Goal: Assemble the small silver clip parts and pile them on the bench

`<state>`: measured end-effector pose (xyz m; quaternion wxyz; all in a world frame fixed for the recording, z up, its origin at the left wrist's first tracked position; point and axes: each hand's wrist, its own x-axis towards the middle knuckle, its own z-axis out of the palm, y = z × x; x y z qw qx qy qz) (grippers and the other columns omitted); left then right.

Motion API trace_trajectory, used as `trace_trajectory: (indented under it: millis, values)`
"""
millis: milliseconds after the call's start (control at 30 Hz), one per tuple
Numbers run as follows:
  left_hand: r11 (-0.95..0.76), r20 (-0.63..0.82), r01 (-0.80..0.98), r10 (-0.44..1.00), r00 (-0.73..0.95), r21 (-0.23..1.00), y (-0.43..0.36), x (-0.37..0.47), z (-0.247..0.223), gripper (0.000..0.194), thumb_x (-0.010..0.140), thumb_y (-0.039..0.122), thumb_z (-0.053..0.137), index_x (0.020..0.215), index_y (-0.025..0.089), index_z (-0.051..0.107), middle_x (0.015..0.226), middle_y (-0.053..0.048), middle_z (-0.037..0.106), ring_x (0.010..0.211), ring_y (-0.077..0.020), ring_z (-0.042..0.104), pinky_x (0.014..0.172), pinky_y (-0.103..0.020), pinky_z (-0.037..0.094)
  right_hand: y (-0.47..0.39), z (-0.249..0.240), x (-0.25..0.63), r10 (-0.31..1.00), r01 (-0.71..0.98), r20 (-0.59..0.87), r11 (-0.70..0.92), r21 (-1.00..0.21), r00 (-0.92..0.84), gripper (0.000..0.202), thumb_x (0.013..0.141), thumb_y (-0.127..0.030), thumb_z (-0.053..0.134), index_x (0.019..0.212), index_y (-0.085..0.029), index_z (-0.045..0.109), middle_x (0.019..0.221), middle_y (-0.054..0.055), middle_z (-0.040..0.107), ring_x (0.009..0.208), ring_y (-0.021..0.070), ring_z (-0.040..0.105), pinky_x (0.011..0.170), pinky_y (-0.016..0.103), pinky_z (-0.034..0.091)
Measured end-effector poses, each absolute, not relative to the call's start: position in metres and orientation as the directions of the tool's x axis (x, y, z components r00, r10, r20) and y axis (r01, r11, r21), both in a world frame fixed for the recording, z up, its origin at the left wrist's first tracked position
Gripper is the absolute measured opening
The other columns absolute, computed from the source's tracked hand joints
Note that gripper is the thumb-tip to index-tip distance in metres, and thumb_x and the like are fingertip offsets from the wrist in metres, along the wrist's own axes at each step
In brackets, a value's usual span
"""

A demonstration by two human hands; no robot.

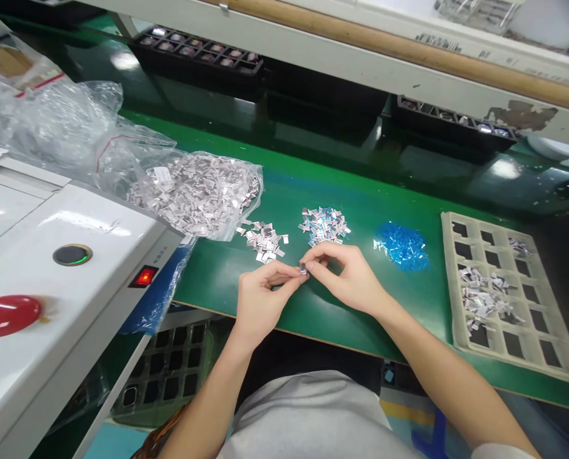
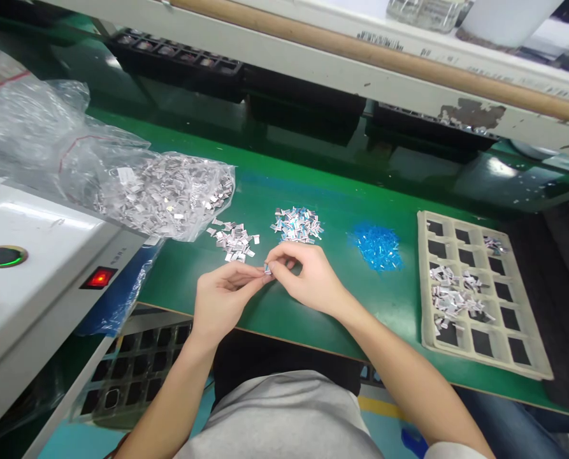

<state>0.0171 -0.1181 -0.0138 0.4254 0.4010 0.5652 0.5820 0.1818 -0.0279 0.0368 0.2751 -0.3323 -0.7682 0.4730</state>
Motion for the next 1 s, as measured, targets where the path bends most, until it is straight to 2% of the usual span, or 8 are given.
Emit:
trace_trajectory:
  millis: [167,367,533,600,667,800,900,1000]
  values:
    - [-0.009,0.002,-0.025,0.959,-0.282,1.000,-0.119,0.016,-0.013,0.007,0.085,0.025,0.087,0.086,0.021,0.081,0.090,-0.002,0.084,0.087,-0.0215,0.083,0.085,-0.030,0.067,-0.027,0.034,0.182,0.764,0.286,0.119,0.375,-0.882,-0.634,0.014,0.095,-0.016,0.064,0.093,-0.023,0.076,0.091,0.002,0.076,0.083,0.0177,0.067,0.077,0.034,0.052]
    - [-0.012,0.017,0.024,0.971,-0.237,1.000,-0.118,0.017,-0.013,0.006,0.088,0.026,0.083,0.087,0.021,0.080,0.089,-0.002,0.084,0.086,-0.0223,0.082,0.085,-0.033,0.068,-0.024,0.034,0.185,0.710,0.267,0.054,0.333,-0.904,-0.702,0.027,0.094,-0.013,0.064,0.117,-0.024,0.073,0.098,0.002,0.076,0.084,0.0167,0.066,0.077,0.033,0.053]
    - [-0.082,0.145,0.267,0.964,-0.225,0.960,-0.115,0.014,-0.010,0.007,0.090,0.023,0.081,0.095,0.023,0.077,0.088,0.000,0.081,0.077,-0.0180,0.078,0.077,-0.030,0.064,-0.016,0.035,0.192,0.702,0.323,0.079,0.421,-0.847,-0.708,0.028,0.096,-0.008,0.059,0.117,-0.025,0.067,0.095,0.000,0.072,0.079,0.0149,0.061,0.074,0.031,0.050]
    - [-0.139,0.269,0.480,0.939,-0.213,0.866,-0.108,0.007,-0.004,0.008,0.095,0.024,0.075,0.103,0.023,0.076,0.089,-0.001,0.078,0.076,-0.0181,0.074,0.075,-0.032,0.061,-0.010,0.033,0.195,0.742,0.373,0.106,0.448,-0.812,-0.662,0.022,0.095,-0.009,0.062,0.110,-0.025,0.066,0.092,-0.001,0.072,0.077,0.0152,0.060,0.074,0.031,0.050]
    - [-0.169,0.386,0.712,0.910,-0.154,0.682,-0.096,-0.003,0.003,0.017,0.102,0.026,0.065,0.114,0.022,0.076,0.098,-0.005,0.076,0.086,-0.0223,0.071,0.083,-0.038,0.058,-0.004,0.030,0.197,0.779,0.420,0.124,0.456,-0.784,-0.614,0.016,0.094,-0.011,0.066,0.103,-0.025,0.065,0.089,-0.001,0.072,0.077,0.0162,0.061,0.074,0.032,0.049]
    - [-0.123,0.354,0.924,0.935,-0.015,0.363,-0.064,-0.021,0.008,0.024,0.103,0.025,0.057,0.116,0.018,0.076,0.108,-0.013,0.071,0.104,-0.0324,0.065,0.090,-0.047,0.056,0.003,0.024,0.197,0.788,0.495,0.175,0.524,-0.693,-0.590,0.015,0.092,-0.011,0.068,0.097,-0.024,0.064,0.093,0.002,0.073,0.087,0.0206,0.065,0.080,0.035,0.051]
    - [-0.145,0.293,0.941,0.955,0.052,0.307,-0.050,-0.025,0.006,0.021,0.101,0.020,0.055,0.104,0.018,0.075,0.103,-0.013,0.071,0.101,-0.0336,0.063,0.090,-0.048,0.054,0.009,0.023,0.199,0.775,0.530,0.264,0.598,-0.601,-0.574,0.012,0.093,-0.015,0.067,0.101,-0.024,0.066,0.099,0.005,0.072,0.097,0.0248,0.064,0.086,0.039,0.052]
    - [-0.160,0.317,0.915,0.948,0.037,0.370,-0.050,-0.025,0.006,0.017,0.100,0.020,0.054,0.096,0.020,0.070,0.099,-0.011,0.072,0.096,-0.0319,0.064,0.086,-0.044,0.053,0.029,0.024,0.208,0.804,0.595,0.370,0.594,-0.541,-0.466,0.010,0.098,-0.020,0.061,0.102,-0.024,0.069,0.098,0.007,0.072,0.097,0.0269,0.063,0.091,0.044,0.052]
